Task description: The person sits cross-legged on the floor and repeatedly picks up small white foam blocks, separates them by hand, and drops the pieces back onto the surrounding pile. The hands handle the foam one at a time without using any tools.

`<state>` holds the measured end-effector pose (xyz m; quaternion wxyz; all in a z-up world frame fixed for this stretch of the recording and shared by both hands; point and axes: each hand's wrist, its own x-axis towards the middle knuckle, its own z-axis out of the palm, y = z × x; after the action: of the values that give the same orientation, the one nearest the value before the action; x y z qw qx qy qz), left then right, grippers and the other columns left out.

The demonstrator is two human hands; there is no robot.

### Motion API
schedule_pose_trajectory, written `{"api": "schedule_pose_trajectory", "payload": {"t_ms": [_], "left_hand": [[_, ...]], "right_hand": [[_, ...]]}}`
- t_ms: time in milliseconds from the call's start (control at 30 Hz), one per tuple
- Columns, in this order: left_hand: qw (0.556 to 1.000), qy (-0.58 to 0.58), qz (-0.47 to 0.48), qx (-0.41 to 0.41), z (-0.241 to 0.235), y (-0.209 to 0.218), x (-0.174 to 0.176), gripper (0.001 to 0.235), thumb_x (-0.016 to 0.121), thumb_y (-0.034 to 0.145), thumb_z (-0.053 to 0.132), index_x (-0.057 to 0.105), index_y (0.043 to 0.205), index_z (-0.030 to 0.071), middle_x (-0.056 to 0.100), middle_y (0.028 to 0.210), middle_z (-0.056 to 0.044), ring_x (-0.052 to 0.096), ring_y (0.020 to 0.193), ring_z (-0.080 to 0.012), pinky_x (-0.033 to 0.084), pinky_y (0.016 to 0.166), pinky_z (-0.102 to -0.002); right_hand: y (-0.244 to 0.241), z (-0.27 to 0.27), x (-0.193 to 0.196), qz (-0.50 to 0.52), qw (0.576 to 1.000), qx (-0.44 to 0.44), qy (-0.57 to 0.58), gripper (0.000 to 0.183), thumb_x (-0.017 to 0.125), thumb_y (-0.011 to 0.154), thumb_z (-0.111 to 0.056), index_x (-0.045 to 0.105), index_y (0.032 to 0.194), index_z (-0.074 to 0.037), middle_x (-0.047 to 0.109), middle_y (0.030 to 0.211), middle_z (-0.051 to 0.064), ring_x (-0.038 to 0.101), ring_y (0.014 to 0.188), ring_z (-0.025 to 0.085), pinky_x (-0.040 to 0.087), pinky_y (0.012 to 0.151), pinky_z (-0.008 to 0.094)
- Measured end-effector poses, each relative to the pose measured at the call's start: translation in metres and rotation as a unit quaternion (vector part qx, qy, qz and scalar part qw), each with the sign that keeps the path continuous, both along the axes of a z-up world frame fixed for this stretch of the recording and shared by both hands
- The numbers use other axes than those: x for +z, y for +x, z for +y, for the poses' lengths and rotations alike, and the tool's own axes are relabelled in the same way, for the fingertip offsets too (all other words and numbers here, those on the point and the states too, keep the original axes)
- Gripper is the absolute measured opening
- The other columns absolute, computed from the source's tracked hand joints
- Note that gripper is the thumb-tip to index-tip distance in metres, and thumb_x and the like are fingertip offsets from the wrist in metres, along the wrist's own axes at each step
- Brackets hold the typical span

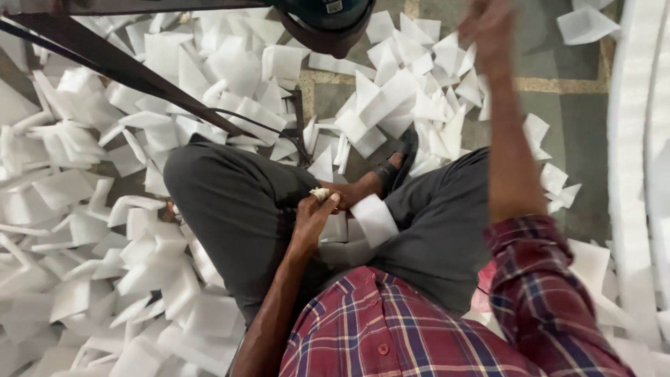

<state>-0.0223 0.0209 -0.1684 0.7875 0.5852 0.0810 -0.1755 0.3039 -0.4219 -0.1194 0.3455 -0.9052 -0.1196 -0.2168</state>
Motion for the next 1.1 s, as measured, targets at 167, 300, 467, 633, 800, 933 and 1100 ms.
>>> {"api": "schedule_pose_trajectory", "payload": {"t_ms": [167,300,467,633,800,933,1100], "left_hand": [[1.000,0.013,-0.005,-0.017,0.003,-0.005,-0.013,0.026,0.063,0.099,0.021,0.074,0.108,-0.001,0.074,0.093,-0.005,0.070,0.086,-0.0131,0.055,0.076,-0.028],[0.999,0.041,-0.009,-0.009,0.005,-0.012,-0.012,0.025,0.065,0.099,0.021,0.074,0.105,-0.002,0.073,0.089,-0.005,0.067,0.083,-0.0129,0.053,0.074,-0.029],[0.996,0.074,-0.032,-0.022,0.003,-0.006,-0.006,0.025,0.067,0.098,0.021,0.073,0.103,-0.003,0.070,0.085,-0.005,0.063,0.079,-0.0121,0.051,0.071,-0.029],[0.996,0.084,-0.028,-0.030,0.002,-0.005,-0.012,0.023,0.066,0.098,0.022,0.072,0.099,0.000,0.071,0.085,-0.003,0.065,0.080,-0.0109,0.052,0.071,-0.026],[1.000,0.024,-0.003,-0.002,-0.010,-0.003,-0.018,0.021,0.069,0.098,0.019,0.073,0.095,-0.001,0.071,0.084,-0.006,0.065,0.078,-0.0128,0.050,0.069,-0.027],[1.000,-0.029,-0.012,0.004,-0.008,-0.007,-0.012,0.017,0.067,0.097,0.018,0.072,0.099,0.002,0.073,0.087,-0.002,0.065,0.080,-0.0099,0.052,0.073,-0.024],[0.999,-0.052,-0.013,0.001,-0.008,-0.012,-0.012,0.016,0.069,0.098,0.016,0.073,0.098,0.000,0.070,0.084,-0.002,0.064,0.079,-0.0095,0.052,0.070,-0.025]], "right_hand": [[-0.069,0.047,-0.115,0.258,0.938,-0.152,-0.174,0.130,0.094,0.070,-0.065,0.022,0.162,-0.007,0.037,0.150,0.036,0.041,0.134,0.054,0.040,0.103,0.064],[-0.097,0.050,-0.142,0.373,0.908,-0.142,-0.127,0.142,0.098,0.062,-0.068,0.017,0.161,-0.007,0.025,0.159,0.036,0.026,0.146,0.053,0.029,0.108,0.067],[-0.089,0.059,-0.123,0.419,0.904,-0.048,-0.073,0.116,0.091,0.061,-0.055,0.037,0.157,-0.017,0.049,0.151,0.026,0.050,0.137,0.044,0.045,0.108,0.052],[-0.106,0.107,-0.114,0.383,0.912,0.114,-0.093,0.076,0.078,0.070,-0.029,0.055,0.142,-0.020,0.071,0.129,0.011,0.068,0.110,0.036,0.054,0.095,0.045],[-0.173,0.182,-0.103,0.390,0.909,0.132,-0.062,0.054,0.057,0.086,-0.019,0.059,0.140,-0.015,0.073,0.123,0.014,0.073,0.096,0.035,0.059,0.091,0.041],[-0.227,0.229,-0.107,0.298,0.915,0.247,-0.108,0.052,0.071,0.092,-0.023,0.061,0.141,-0.006,0.061,0.137,0.023,0.059,0.121,0.040,0.047,0.100,0.048],[-0.213,0.222,-0.123,0.372,0.892,0.254,0.036,0.061,0.081,0.087,-0.037,0.061,0.138,-0.009,0.069,0.132,0.012,0.070,0.111,0.028,0.056,0.096,0.041]]}}
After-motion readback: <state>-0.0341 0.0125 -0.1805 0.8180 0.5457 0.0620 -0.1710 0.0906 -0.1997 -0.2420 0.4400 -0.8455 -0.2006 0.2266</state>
